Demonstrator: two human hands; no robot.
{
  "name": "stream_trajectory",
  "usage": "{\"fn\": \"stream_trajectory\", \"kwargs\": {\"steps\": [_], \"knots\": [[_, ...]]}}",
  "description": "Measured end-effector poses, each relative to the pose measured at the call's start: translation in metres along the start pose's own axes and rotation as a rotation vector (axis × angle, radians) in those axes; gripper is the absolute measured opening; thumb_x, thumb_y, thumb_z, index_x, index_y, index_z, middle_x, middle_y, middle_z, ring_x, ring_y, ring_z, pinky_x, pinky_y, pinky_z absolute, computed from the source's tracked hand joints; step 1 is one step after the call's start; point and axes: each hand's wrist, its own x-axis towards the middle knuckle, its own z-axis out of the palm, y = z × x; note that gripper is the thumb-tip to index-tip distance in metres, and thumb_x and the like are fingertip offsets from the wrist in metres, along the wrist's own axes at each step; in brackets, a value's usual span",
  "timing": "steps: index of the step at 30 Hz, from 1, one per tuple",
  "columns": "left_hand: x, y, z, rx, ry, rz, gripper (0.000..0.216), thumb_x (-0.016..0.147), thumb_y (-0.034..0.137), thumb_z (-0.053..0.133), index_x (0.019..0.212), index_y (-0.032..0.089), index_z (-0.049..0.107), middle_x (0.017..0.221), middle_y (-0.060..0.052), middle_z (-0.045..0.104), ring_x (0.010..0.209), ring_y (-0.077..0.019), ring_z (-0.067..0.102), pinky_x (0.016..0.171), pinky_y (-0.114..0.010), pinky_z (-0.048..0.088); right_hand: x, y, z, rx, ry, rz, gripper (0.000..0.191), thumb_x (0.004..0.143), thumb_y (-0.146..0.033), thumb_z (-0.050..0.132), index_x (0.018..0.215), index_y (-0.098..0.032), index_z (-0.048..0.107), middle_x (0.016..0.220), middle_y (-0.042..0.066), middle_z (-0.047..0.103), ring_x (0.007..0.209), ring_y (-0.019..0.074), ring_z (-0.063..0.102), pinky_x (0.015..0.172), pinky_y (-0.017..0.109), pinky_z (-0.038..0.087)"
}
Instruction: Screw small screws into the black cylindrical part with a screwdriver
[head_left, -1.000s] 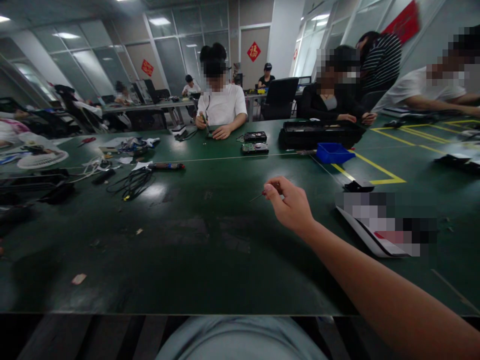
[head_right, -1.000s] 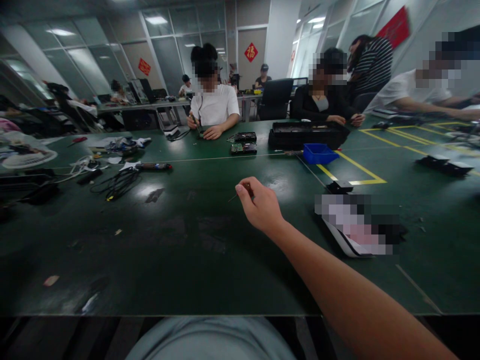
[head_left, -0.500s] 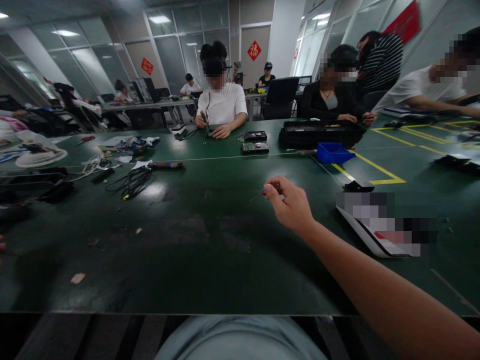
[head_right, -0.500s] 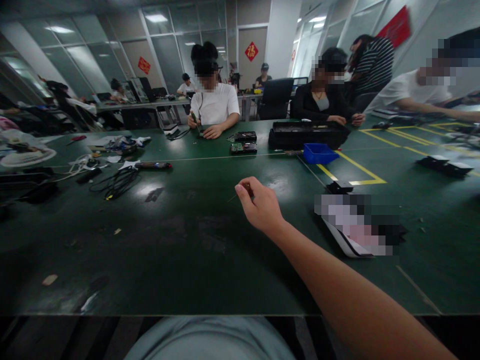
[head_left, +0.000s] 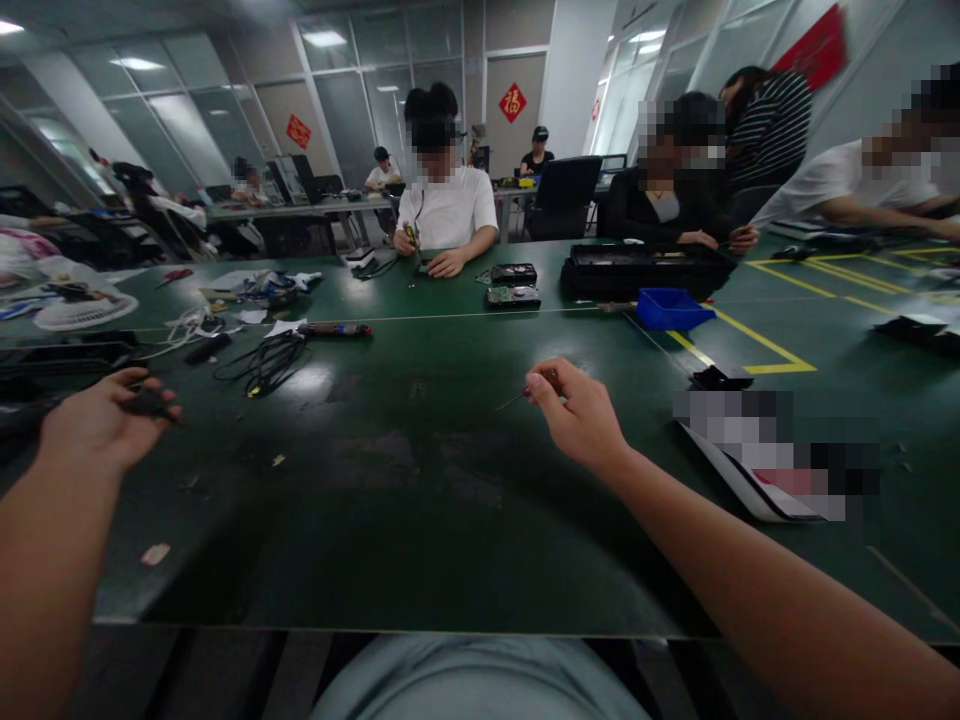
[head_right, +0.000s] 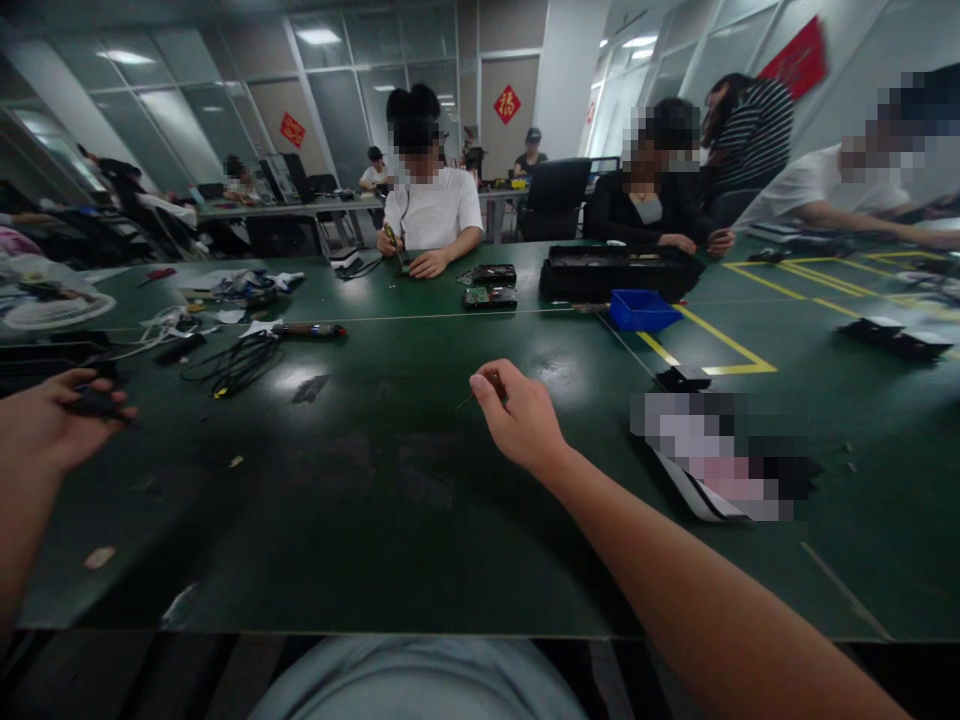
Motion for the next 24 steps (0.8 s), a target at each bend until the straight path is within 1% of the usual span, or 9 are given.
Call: {"fn": "stream_trajectory", "kwargs": {"steps": [2, 4, 7, 9, 13, 16, 18, 21, 24], "knots": [[-0.014, 0.004, 0.033, -0.105, -0.079, -0.015, 0.018, 0.070, 0.004, 0.037, 0.082, 0.015, 0.044, 0.064, 0.003, 0.049, 0.065, -0.0116, 0.049, 0.072, -0.029, 0.041, -0.001, 0.001, 0.001, 0.009, -0.009, 0.008, 0.024, 0.098, -0.040, 0.047, 0.094, -0.020, 0.060, 0.076, 0.003, 0.068, 0.069, 0.0184, 0.064, 0.065, 0.032, 0.044], [-0.035, 0.007, 0.067, -0.142, -0.277, -0.037, 0.023, 0.065, 0.004, 0.040, 0.084, 0.014, 0.047, 0.066, 0.002, 0.050, 0.066, -0.0122, 0.050, 0.073, -0.029, 0.042, -0.001, 0.000, 0.001, 0.004, -0.024, 0.011, 0.024, 0.098, -0.040, 0.046, 0.095, -0.020, 0.060, 0.077, 0.004, 0.068, 0.070, 0.0185, 0.063, 0.065, 0.032, 0.044], [-0.067, 0.007, 0.113, -0.116, -0.525, -0.033, 0.027, 0.058, 0.005, 0.044, 0.083, 0.013, 0.051, 0.067, 0.000, 0.049, 0.067, -0.0141, 0.051, 0.069, -0.027, 0.041, -0.002, -0.002, 0.000, -0.004, -0.058, 0.009, 0.024, 0.098, -0.040, 0.046, 0.095, -0.020, 0.059, 0.078, 0.004, 0.067, 0.070, 0.0186, 0.063, 0.063, 0.031, 0.044], [-0.087, 0.003, 0.138, -0.122, -0.645, -0.008, 0.030, 0.054, 0.006, 0.046, 0.082, 0.013, 0.054, 0.068, -0.002, 0.050, 0.067, -0.0157, 0.051, 0.068, -0.028, 0.042, -0.002, -0.004, -0.001, -0.002, -0.076, 0.007, 0.023, 0.097, -0.039, 0.046, 0.096, -0.020, 0.059, 0.078, 0.004, 0.067, 0.071, 0.0188, 0.063, 0.063, 0.031, 0.044], [-0.125, -0.006, 0.178, -0.129, -0.885, -0.005, 0.027, 0.055, 0.012, 0.048, 0.080, 0.014, 0.057, 0.073, -0.005, 0.053, 0.069, -0.0182, 0.051, 0.066, -0.030, 0.042, -0.002, -0.006, -0.002, 0.007, -0.091, 0.000, 0.017, 0.097, -0.034, 0.047, 0.097, -0.021, 0.058, 0.080, 0.004, 0.067, 0.073, 0.0190, 0.064, 0.065, 0.031, 0.045], [-0.153, -0.008, 0.203, -0.114, -0.989, -0.053, 0.024, 0.062, 0.019, 0.047, 0.084, 0.015, 0.058, 0.077, -0.005, 0.054, 0.072, -0.0185, 0.052, 0.070, -0.032, 0.042, -0.003, -0.006, -0.001, 0.008, -0.086, -0.002, 0.016, 0.097, -0.033, 0.046, 0.098, -0.022, 0.058, 0.081, 0.004, 0.068, 0.073, 0.0193, 0.064, 0.065, 0.032, 0.045], [-0.169, -0.011, 0.217, -0.049, -1.041, -0.010, 0.027, 0.065, 0.020, 0.048, 0.090, 0.016, 0.059, 0.082, -0.005, 0.057, 0.078, -0.0187, 0.054, 0.076, -0.033, 0.043, -0.003, -0.006, -0.001, 0.006, -0.080, -0.004, 0.017, 0.097, -0.033, 0.046, 0.098, -0.022, 0.058, 0.081, 0.004, 0.069, 0.073, 0.0192, 0.064, 0.065, 0.031, 0.045], [-0.186, -0.021, 0.232, 0.172, -1.058, 0.192, 0.040, 0.063, 0.014, 0.054, 0.103, 0.018, 0.058, 0.095, -0.005, 0.060, 0.086, -0.0194, 0.055, 0.080, -0.033, 0.044, -0.003, -0.006, 0.000, -0.011, -0.066, -0.016, 0.018, 0.097, -0.034, 0.047, 0.095, -0.021, 0.059, 0.078, 0.003, 0.068, 0.071, 0.0186, 0.063, 0.065, 0.031, 0.044], [-0.194, -0.039, 0.239, 0.371, -0.991, 0.388, 0.051, 0.064, 0.005, 0.052, 0.114, 0.020, 0.055, 0.103, -0.006, 0.061, 0.092, -0.0211, 0.057, 0.085, -0.036, 0.046, -0.002, -0.007, 0.001, -0.032, -0.058, -0.019, 0.021, 0.097, -0.037, 0.049, 0.091, -0.021, 0.061, 0.077, 0.003, 0.068, 0.068, 0.0178, 0.062, 0.063, 0.031, 0.043]]}}
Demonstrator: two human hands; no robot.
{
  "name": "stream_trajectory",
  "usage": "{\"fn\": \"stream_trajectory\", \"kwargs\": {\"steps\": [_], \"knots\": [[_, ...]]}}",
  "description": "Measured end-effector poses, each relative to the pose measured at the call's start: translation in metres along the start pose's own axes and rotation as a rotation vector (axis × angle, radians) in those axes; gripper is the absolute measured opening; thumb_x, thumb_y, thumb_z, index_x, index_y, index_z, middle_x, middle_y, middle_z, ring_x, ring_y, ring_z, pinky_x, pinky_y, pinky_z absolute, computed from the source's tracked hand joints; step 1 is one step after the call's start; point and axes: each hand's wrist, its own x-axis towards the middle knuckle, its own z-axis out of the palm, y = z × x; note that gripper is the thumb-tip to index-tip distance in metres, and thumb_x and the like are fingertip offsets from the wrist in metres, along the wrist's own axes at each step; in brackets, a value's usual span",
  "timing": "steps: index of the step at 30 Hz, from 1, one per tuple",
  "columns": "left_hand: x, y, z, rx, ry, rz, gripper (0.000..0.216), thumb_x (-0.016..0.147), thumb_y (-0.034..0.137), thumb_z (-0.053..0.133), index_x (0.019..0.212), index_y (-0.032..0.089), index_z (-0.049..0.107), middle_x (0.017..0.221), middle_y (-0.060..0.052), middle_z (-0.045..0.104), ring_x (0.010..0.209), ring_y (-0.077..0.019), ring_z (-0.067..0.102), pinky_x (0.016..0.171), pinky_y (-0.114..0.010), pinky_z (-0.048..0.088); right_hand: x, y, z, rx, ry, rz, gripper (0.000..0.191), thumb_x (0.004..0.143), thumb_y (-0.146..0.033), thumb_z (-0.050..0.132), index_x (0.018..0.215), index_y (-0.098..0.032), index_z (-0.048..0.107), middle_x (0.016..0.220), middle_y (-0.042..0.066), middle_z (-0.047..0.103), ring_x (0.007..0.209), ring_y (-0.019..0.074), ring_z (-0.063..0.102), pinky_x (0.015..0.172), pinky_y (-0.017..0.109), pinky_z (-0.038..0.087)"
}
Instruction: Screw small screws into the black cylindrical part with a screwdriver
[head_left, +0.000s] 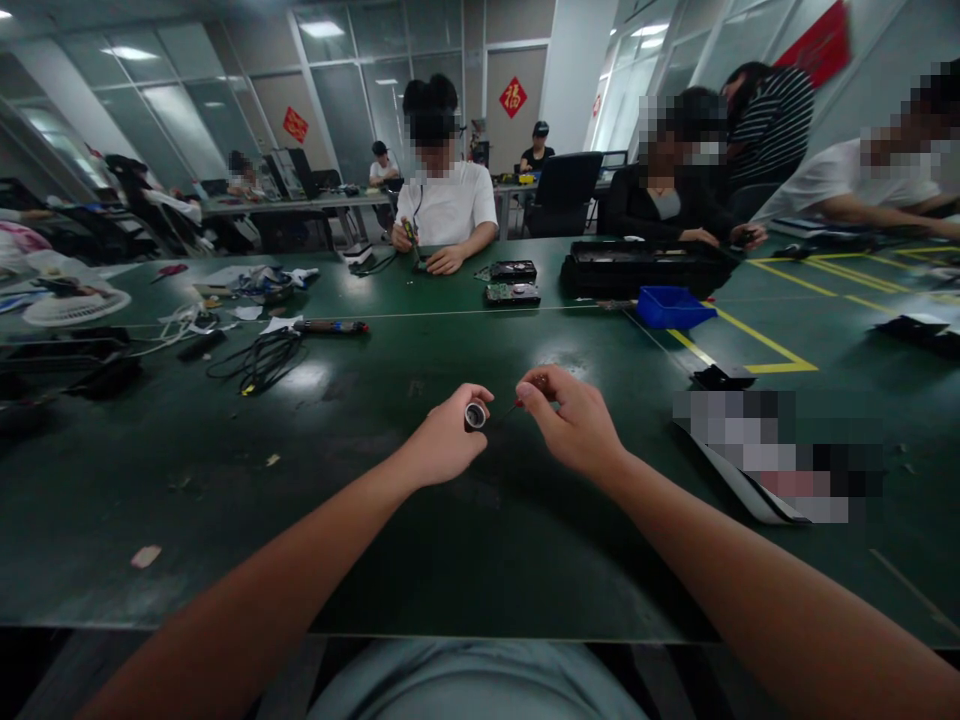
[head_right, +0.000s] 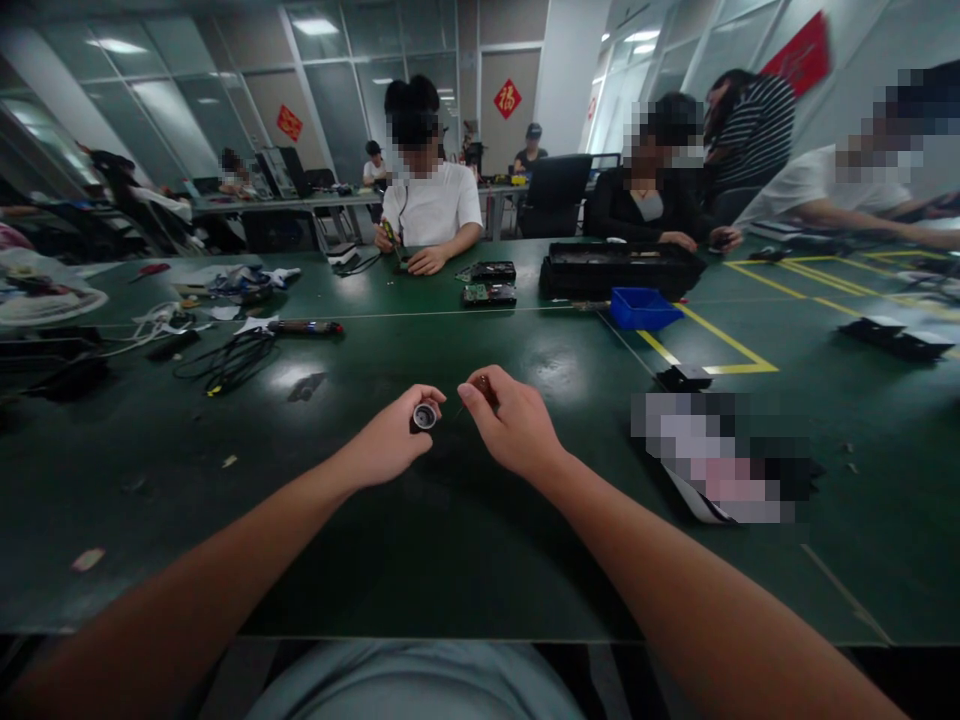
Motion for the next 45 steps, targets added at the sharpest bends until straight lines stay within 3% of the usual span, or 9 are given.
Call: {"fn": "stream_trajectory", "kwargs": {"steps": [4, 7, 11, 14, 17, 45], "knots": [[-0.001, -0.022, 0.008, 0.134, 0.068, 0.119, 0.045, 0.077, 0.000, 0.044, 0.116, 0.019, 0.057, 0.113, -0.009, 0.062, 0.107, -0.0231, 0.057, 0.099, -0.041, 0.045, -0.001, -0.001, 0.001, -0.006, 0.015, -0.001, 0.021, 0.096, -0.038, 0.050, 0.091, -0.021, 0.061, 0.076, 0.003, 0.068, 0.066, 0.0172, 0.062, 0.062, 0.031, 0.043], [0.001, -0.032, 0.005, 0.192, 0.071, 0.191, 0.036, 0.083, 0.005, 0.052, 0.114, 0.020, 0.062, 0.119, -0.008, 0.061, 0.115, -0.0238, 0.055, 0.105, -0.042, 0.042, -0.004, -0.001, 0.002, 0.036, 0.071, 0.002, 0.018, 0.096, -0.036, 0.050, 0.093, -0.021, 0.061, 0.077, 0.003, 0.069, 0.069, 0.0178, 0.065, 0.065, 0.032, 0.046], [0.004, -0.036, 0.000, 0.204, 0.108, 0.219, 0.040, 0.084, 0.010, 0.061, 0.122, 0.025, 0.063, 0.125, -0.005, 0.061, 0.121, -0.0234, 0.052, 0.110, -0.044, 0.039, -0.006, 0.002, 0.004, 0.163, 0.142, 0.032, 0.017, 0.096, -0.035, 0.050, 0.099, -0.022, 0.061, 0.083, 0.004, 0.071, 0.076, 0.0193, 0.069, 0.069, 0.034, 0.052], [0.004, -0.034, 0.000, 0.167, 0.153, 0.191, 0.045, 0.086, 0.014, 0.064, 0.129, 0.025, 0.059, 0.127, -0.006, 0.061, 0.121, -0.0235, 0.053, 0.110, -0.044, 0.039, -0.008, 0.003, 0.006, 0.222, 0.143, 0.036, 0.016, 0.096, -0.033, 0.051, 0.103, -0.022, 0.061, 0.085, 0.004, 0.072, 0.079, 0.0196, 0.071, 0.070, 0.034, 0.054], [0.004, -0.032, -0.001, 0.161, 0.194, 0.173, 0.041, 0.084, 0.017, 0.068, 0.124, 0.023, 0.062, 0.124, -0.006, 0.063, 0.118, -0.0244, 0.056, 0.108, -0.044, 0.041, -0.008, 0.003, 0.006, 0.245, 0.128, 0.017, 0.016, 0.096, -0.032, 0.052, 0.104, -0.022, 0.061, 0.086, 0.004, 0.072, 0.080, 0.0192, 0.071, 0.071, 0.034, 0.054], [0.004, -0.044, -0.003, 0.129, 0.146, 0.247, 0.042, 0.087, 0.022, 0.069, 0.127, 0.032, 0.061, 0.126, -0.001, 0.064, 0.120, -0.0217, 0.056, 0.108, -0.043, 0.040, -0.006, 0.002, 0.005, 0.239, 0.125, 0.024, 0.015, 0.097, -0.034, 0.049, 0.097, -0.022, 0.059, 0.083, 0.003, 0.070, 0.077, 0.0185, 0.069, 0.070, 0.034, 0.052]]}}
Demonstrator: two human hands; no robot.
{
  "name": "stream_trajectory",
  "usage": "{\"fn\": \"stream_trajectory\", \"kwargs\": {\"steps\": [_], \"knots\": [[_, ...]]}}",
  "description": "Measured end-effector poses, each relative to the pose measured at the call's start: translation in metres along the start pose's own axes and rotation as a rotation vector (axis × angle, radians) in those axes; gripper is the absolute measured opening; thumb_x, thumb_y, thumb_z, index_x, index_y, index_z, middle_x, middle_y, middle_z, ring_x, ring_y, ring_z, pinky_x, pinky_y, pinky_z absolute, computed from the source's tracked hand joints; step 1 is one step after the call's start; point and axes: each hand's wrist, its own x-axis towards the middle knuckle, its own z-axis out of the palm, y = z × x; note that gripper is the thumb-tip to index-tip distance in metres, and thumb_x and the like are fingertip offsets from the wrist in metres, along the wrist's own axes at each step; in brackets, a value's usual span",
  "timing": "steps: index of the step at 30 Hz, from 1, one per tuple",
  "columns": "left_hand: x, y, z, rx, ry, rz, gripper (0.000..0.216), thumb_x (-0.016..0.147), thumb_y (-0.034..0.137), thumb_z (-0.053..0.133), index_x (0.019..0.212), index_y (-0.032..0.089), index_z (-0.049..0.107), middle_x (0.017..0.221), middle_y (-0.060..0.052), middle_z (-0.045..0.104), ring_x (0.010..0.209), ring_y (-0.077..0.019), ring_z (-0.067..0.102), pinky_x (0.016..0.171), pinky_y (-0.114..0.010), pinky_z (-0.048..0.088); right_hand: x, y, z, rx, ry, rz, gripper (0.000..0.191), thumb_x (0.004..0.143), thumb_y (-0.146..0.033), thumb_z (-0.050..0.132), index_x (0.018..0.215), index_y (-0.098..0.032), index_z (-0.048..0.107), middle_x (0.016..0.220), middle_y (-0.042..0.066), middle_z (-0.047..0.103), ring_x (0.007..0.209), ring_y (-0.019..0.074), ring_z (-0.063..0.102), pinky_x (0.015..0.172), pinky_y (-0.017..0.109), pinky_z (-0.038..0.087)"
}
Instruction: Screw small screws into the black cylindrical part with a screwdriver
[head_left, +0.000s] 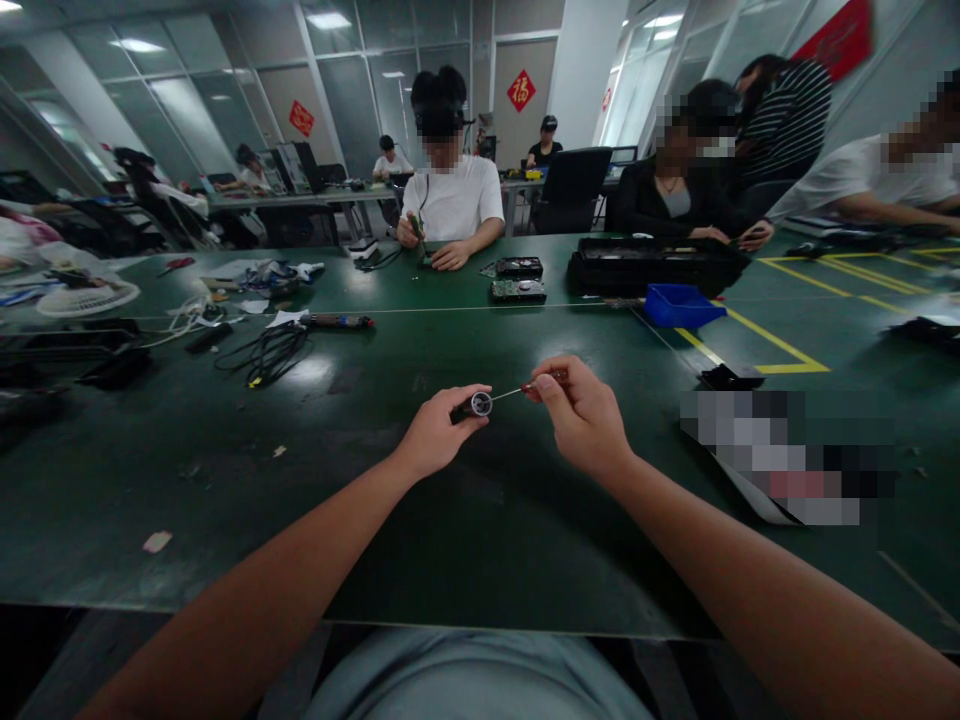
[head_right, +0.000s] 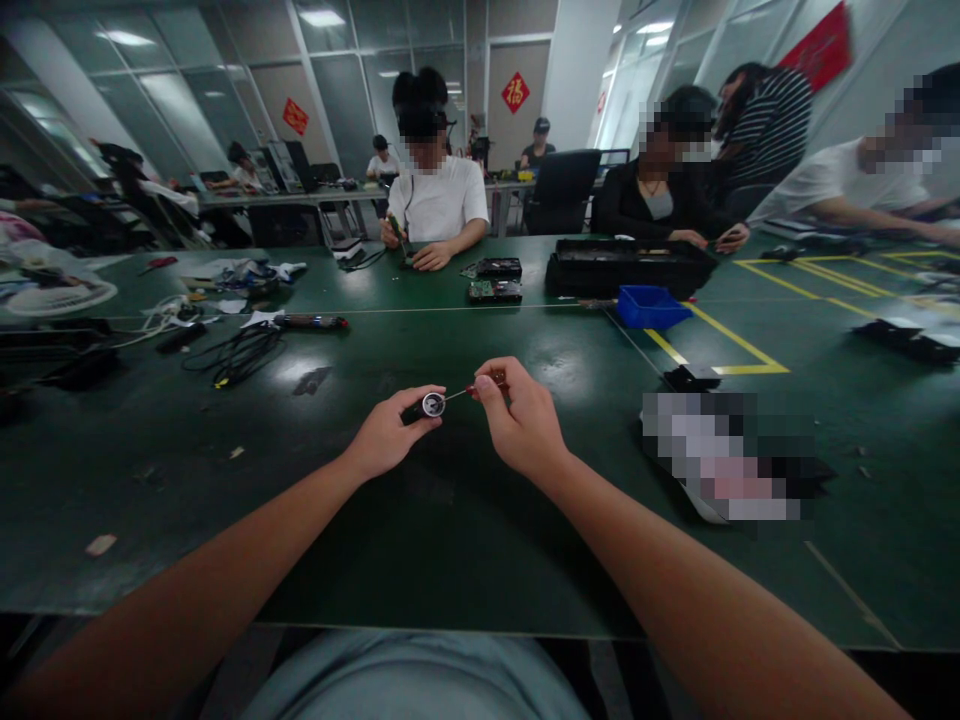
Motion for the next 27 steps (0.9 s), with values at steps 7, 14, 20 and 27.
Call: {"fn": "stream_trajectory", "kwargs": {"steps": [7, 14, 20, 27], "knots": [[0.0002, 0.0003, -0.0001, -0.009, -0.007, 0.007, 0.041, 0.087, 0.023, 0.068, 0.127, 0.030, 0.061, 0.126, -0.003, 0.064, 0.119, -0.0226, 0.056, 0.108, -0.044, 0.040, 0.0041, -0.0066, -0.0058, -0.249, 0.047, -0.008, 0.033, 0.087, -0.048, 0.064, 0.069, -0.021, 0.058, 0.056, -0.003, 0.058, 0.046, 0.0114, 0.049, 0.051, 0.028, 0.038], [0.0005, -0.0014, -0.0006, -0.022, -0.020, 0.022, 0.041, 0.088, 0.024, 0.068, 0.128, 0.031, 0.061, 0.122, -0.002, 0.065, 0.117, -0.0213, 0.057, 0.106, -0.041, 0.041, 0.0022, -0.0075, -0.0065, -0.221, -0.026, -0.085, 0.021, 0.089, -0.042, 0.064, 0.082, -0.021, 0.062, 0.072, 0.002, 0.067, 0.062, 0.0161, 0.062, 0.058, 0.029, 0.044], [0.0007, -0.0016, 0.0000, -0.010, -0.008, 0.029, 0.041, 0.086, 0.021, 0.069, 0.126, 0.030, 0.062, 0.121, -0.002, 0.065, 0.116, -0.0214, 0.057, 0.106, -0.041, 0.041, 0.0038, -0.0056, -0.0083, -0.189, -0.137, -0.174, 0.007, 0.092, -0.022, 0.054, 0.093, -0.021, 0.061, 0.084, 0.003, 0.068, 0.076, 0.0174, 0.065, 0.070, 0.031, 0.048], [0.0019, 0.0005, -0.0006, 0.023, -0.019, 0.020, 0.041, 0.086, 0.021, 0.068, 0.126, 0.030, 0.062, 0.121, -0.003, 0.065, 0.116, -0.0221, 0.057, 0.107, -0.043, 0.041, 0.0042, -0.0083, -0.0074, -0.175, -0.167, -0.064, 0.021, 0.098, -0.032, 0.046, 0.092, -0.021, 0.062, 0.070, 0.000, 0.063, 0.062, 0.0155, 0.059, 0.061, 0.030, 0.042]]}}
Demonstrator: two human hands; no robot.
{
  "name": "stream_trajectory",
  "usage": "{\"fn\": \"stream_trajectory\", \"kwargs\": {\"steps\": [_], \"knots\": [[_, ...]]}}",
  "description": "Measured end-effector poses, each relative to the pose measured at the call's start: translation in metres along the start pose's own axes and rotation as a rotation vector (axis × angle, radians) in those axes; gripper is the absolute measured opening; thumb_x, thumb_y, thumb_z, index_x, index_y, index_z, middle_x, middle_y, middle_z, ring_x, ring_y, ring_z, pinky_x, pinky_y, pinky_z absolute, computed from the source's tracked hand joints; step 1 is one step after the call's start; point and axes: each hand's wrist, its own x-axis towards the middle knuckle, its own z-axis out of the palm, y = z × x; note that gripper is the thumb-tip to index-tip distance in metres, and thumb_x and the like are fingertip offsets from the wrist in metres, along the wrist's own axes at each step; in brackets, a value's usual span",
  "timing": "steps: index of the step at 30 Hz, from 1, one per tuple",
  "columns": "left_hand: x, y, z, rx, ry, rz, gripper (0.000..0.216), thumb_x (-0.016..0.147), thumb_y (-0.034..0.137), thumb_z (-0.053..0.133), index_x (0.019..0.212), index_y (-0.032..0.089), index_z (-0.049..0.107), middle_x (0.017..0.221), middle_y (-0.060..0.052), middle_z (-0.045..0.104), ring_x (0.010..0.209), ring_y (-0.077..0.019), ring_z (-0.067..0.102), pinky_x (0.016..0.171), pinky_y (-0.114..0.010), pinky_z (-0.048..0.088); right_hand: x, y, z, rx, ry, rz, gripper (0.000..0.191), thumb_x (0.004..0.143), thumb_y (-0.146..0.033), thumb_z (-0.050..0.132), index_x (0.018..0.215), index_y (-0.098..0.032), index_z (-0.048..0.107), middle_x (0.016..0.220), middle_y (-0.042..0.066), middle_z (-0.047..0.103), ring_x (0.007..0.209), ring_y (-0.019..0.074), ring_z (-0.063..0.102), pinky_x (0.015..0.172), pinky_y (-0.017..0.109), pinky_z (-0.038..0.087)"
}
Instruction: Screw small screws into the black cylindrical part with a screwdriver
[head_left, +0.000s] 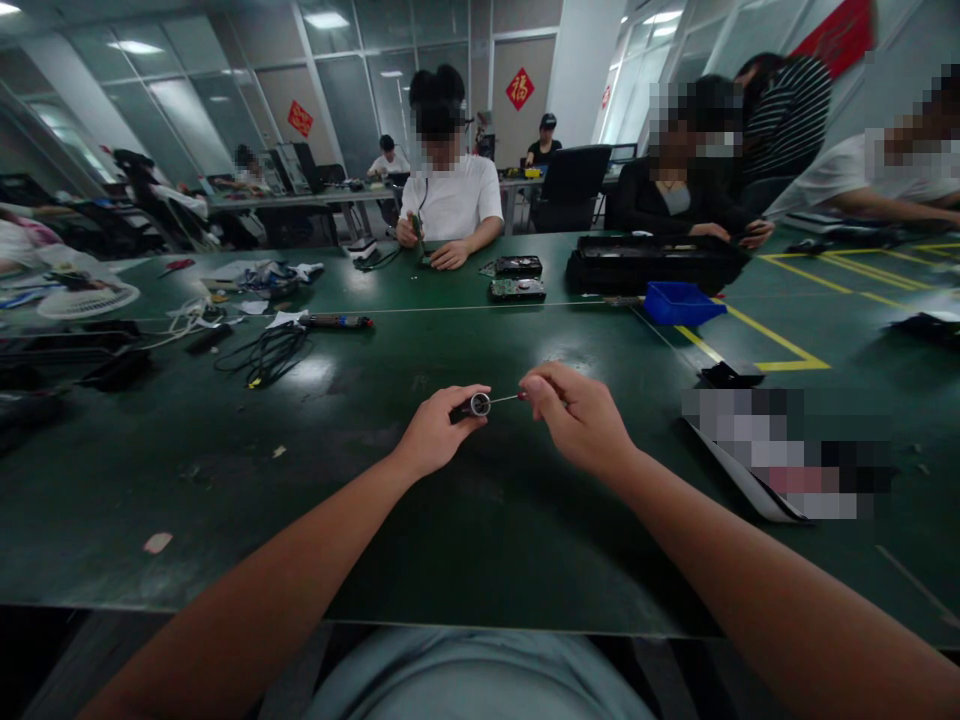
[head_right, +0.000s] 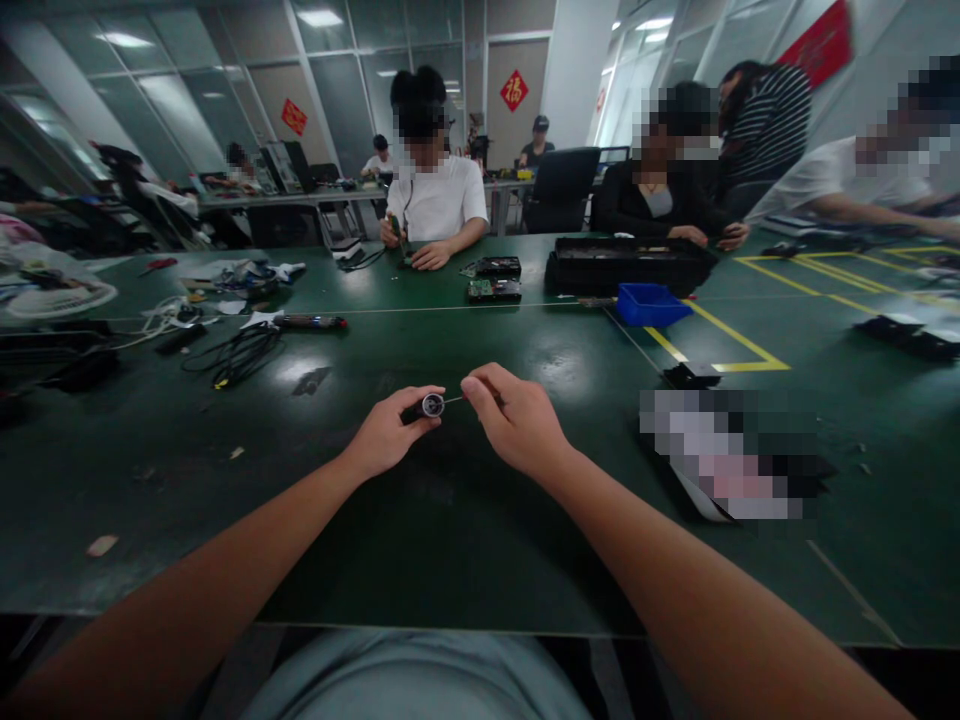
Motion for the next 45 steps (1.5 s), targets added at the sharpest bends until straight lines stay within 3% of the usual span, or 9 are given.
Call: {"fn": "stream_trajectory", "kwargs": {"steps": [7, 11, 15, 19, 26, 34, 45], "knots": [[0.000, 0.000, 0.000, 0.039, -0.009, -0.002, 0.042, 0.086, 0.021, 0.068, 0.126, 0.030, 0.062, 0.119, -0.003, 0.065, 0.114, -0.0222, 0.057, 0.104, -0.043, 0.043, -0.002, 0.004, 0.007, 0.111, 0.032, 0.099, 0.021, 0.096, -0.027, 0.045, 0.113, -0.020, 0.054, 0.079, 0.001, 0.063, 0.071, 0.0172, 0.062, 0.066, 0.032, 0.045], [0.001, 0.003, -0.001, 0.048, 0.013, -0.048, 0.041, 0.086, 0.019, 0.067, 0.125, 0.028, 0.062, 0.116, -0.003, 0.066, 0.110, -0.0221, 0.059, 0.102, -0.041, 0.044, 0.000, 0.010, 0.015, 0.381, 0.120, 0.237, 0.017, 0.092, -0.034, 0.054, 0.102, -0.021, 0.057, 0.083, 0.002, 0.064, 0.078, 0.0180, 0.064, 0.074, 0.035, 0.051], [0.001, 0.003, -0.003, 0.024, -0.001, -0.026, 0.041, 0.086, 0.019, 0.067, 0.126, 0.028, 0.062, 0.117, -0.004, 0.066, 0.112, -0.0219, 0.058, 0.103, -0.042, 0.043, 0.004, 0.015, 0.021, 0.660, 0.148, 0.357, 0.025, 0.090, -0.044, 0.057, 0.091, -0.020, 0.062, 0.082, 0.003, 0.065, 0.075, 0.0169, 0.063, 0.077, 0.037, 0.055], [0.001, 0.001, -0.003, 0.012, -0.046, 0.036, 0.042, 0.086, 0.018, 0.068, 0.126, 0.028, 0.062, 0.121, -0.004, 0.065, 0.114, -0.0218, 0.058, 0.102, -0.041, 0.043, 0.007, 0.022, 0.024, 0.770, 0.200, 0.465, 0.028, 0.087, -0.049, 0.059, 0.089, -0.021, 0.062, 0.082, 0.003, 0.064, 0.074, 0.0166, 0.063, 0.075, 0.037, 0.058], [0.001, -0.002, -0.004, 0.044, -0.008, 0.079, 0.044, 0.086, 0.020, 0.069, 0.128, 0.031, 0.061, 0.121, -0.002, 0.065, 0.114, -0.0207, 0.057, 0.102, -0.039, 0.043, 0.011, 0.029, 0.024, 1.011, 0.232, 0.682, 0.021, 0.086, -0.041, 0.061, 0.081, -0.021, 0.059, 0.067, 0.000, 0.056, 0.060, 0.0154, 0.057, 0.067, 0.036, 0.058], [0.001, 0.001, -0.006, 0.105, -0.024, 0.039, 0.043, 0.086, 0.024, 0.069, 0.128, 0.029, 0.061, 0.119, -0.003, 0.066, 0.111, -0.0220, 0.057, 0.099, -0.040, 0.044, 0.007, 0.029, 0.025, 0.752, 0.276, 0.464, 0.024, 0.089, -0.046, 0.057, 0.089, -0.022, 0.059, 0.079, 0.001, 0.062, 0.069, 0.0153, 0.060, 0.069, 0.034, 0.056], [0.002, 0.000, -0.005, 0.138, -0.049, 0.045, 0.044, 0.085, 0.022, 0.069, 0.127, 0.028, 0.062, 0.116, -0.004, 0.066, 0.109, -0.0223, 0.057, 0.099, -0.041, 0.044, 0.000, 0.007, 0.011, 0.166, 0.175, 0.146, 0.019, 0.099, -0.037, 0.044, 0.095, -0.022, 0.056, 0.079, 0.003, 0.067, 0.073, 0.0175, 0.065, 0.070, 0.034, 0.048]]}}
